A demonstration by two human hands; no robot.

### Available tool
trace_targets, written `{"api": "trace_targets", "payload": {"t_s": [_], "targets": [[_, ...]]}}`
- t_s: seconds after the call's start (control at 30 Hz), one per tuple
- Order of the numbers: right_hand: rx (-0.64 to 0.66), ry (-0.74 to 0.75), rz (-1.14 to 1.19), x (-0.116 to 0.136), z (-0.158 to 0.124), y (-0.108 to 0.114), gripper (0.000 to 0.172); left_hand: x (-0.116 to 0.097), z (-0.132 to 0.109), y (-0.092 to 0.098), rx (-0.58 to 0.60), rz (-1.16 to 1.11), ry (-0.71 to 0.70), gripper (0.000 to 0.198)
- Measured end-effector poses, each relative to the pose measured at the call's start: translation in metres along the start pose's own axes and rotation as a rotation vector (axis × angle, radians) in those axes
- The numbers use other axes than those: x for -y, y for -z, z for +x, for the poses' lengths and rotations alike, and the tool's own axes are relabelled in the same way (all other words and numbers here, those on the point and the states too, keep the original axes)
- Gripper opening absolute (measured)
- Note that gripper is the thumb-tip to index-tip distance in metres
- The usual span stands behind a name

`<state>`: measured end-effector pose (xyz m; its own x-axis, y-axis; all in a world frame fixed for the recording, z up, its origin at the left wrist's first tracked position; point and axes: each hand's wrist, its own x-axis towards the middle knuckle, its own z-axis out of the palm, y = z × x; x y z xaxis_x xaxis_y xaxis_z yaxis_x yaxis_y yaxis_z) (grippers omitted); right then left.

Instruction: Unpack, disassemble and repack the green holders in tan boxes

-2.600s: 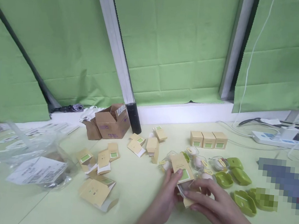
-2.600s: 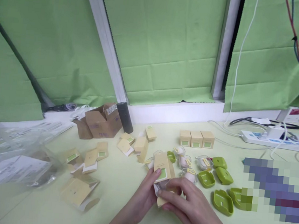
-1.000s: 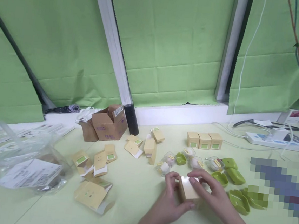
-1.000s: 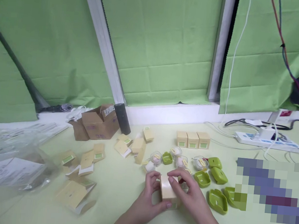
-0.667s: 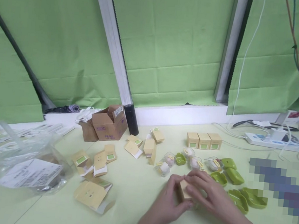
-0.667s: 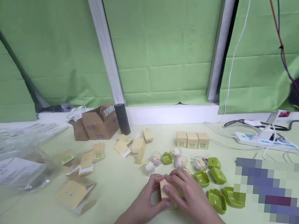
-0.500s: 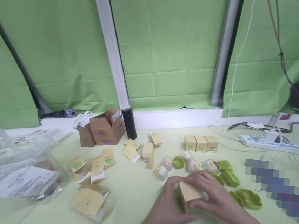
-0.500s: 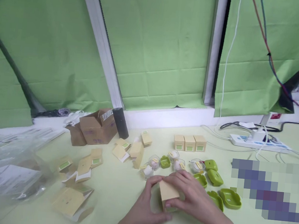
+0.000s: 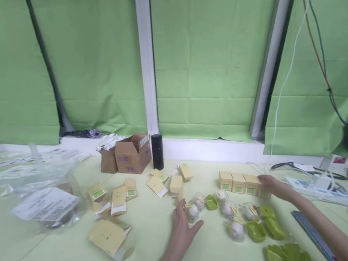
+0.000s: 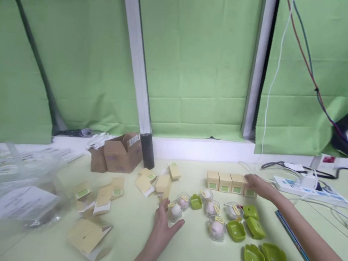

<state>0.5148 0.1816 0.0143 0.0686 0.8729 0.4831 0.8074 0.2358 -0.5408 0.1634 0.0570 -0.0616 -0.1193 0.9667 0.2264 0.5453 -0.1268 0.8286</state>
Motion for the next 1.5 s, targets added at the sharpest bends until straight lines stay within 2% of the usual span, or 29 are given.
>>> {"api": "trace_targets", "payload": {"t_s": [0.13,0.2,0.3,0.37,0.43,0.5,0.6,0.77,0.83,0.9,0.97,1.03,1.1,1.17,1.27,1.33,1.4,1.5], "targets": [[0.078,-0.071,0.108,0.009,-0.015,-0.008,0.030,-0.001,-0.001,0.000,-0.023,-0.031,-0.014,0.047],[0.106,-0.085,0.194,0.032,-0.037,-0.012,0.039,-0.009,-0.004,0.006,-0.006,-0.048,-0.063,0.044],[0.274,-0.120,0.393,0.085,-0.087,-0.024,0.040,-0.028,-0.010,0.018,0.070,-0.052,-0.233,0.053],[0.506,-0.415,0.920,0.122,-0.122,-0.036,0.041,-0.040,-0.015,0.025,0.169,0.022,-0.424,0.056],[0.688,-0.607,1.383,0.150,-0.149,-0.051,0.040,-0.048,-0.019,0.029,0.294,0.168,-0.614,0.059],[0.769,-0.746,1.681,0.163,-0.164,-0.066,0.024,-0.050,-0.021,0.029,0.390,0.324,-0.739,0.063],[0.746,-0.836,1.886,0.164,-0.170,-0.081,0.012,-0.049,-0.022,0.028,0.415,0.480,-0.824,0.059],[0.747,-0.942,1.843,0.162,-0.168,-0.074,0.011,-0.045,-0.020,0.029,0.285,0.548,-0.872,0.058],[0.724,-0.983,1.835,0.162,-0.168,-0.069,0.007,-0.043,-0.018,0.028,0.187,0.489,-0.807,0.056],[0.705,-0.990,1.823,0.162,-0.168,-0.064,0.006,-0.038,-0.015,0.025,0.085,0.370,-0.622,0.048],[0.656,-0.944,1.776,0.161,-0.166,-0.059,0.010,-0.032,-0.012,0.020,0.033,0.249,-0.354,0.041],[0.567,-0.835,1.693,0.160,-0.161,-0.051,0.014,-0.027,-0.010,0.017,0.063,0.204,-0.131,0.038],[0.517,-0.707,1.576,0.161,-0.156,-0.043,0.021,-0.024,-0.008,0.017,0.119,0.260,-0.030,0.038],[0.528,-0.638,1.444,0.162,-0.152,-0.037,0.032,-0.028,-0.005,0.018,0.119,0.346,-0.040,0.045],[0.590,-0.642,1.257,0.164,-0.153,-0.036,0.041,-0.045,0.005,0.017,0.098,0.405,-0.167,0.052],[0.624,-0.629,1.196,0.164,-0.155,-0.039,0.037,-0.059,0.017,0.009,0.138,0.362,-0.264,0.039],[0.633,-0.593,1.177,0.163,-0.157,-0.040,0.025,-0.069,0.033,-0.005,0.200,0.272,-0.317,0.024],[0.610,-0.343,0.991,0.159,-0.157,-0.035,0.013,-0.077,0.054,-0.027,0.251,0.169,-0.321,0.013]]}}
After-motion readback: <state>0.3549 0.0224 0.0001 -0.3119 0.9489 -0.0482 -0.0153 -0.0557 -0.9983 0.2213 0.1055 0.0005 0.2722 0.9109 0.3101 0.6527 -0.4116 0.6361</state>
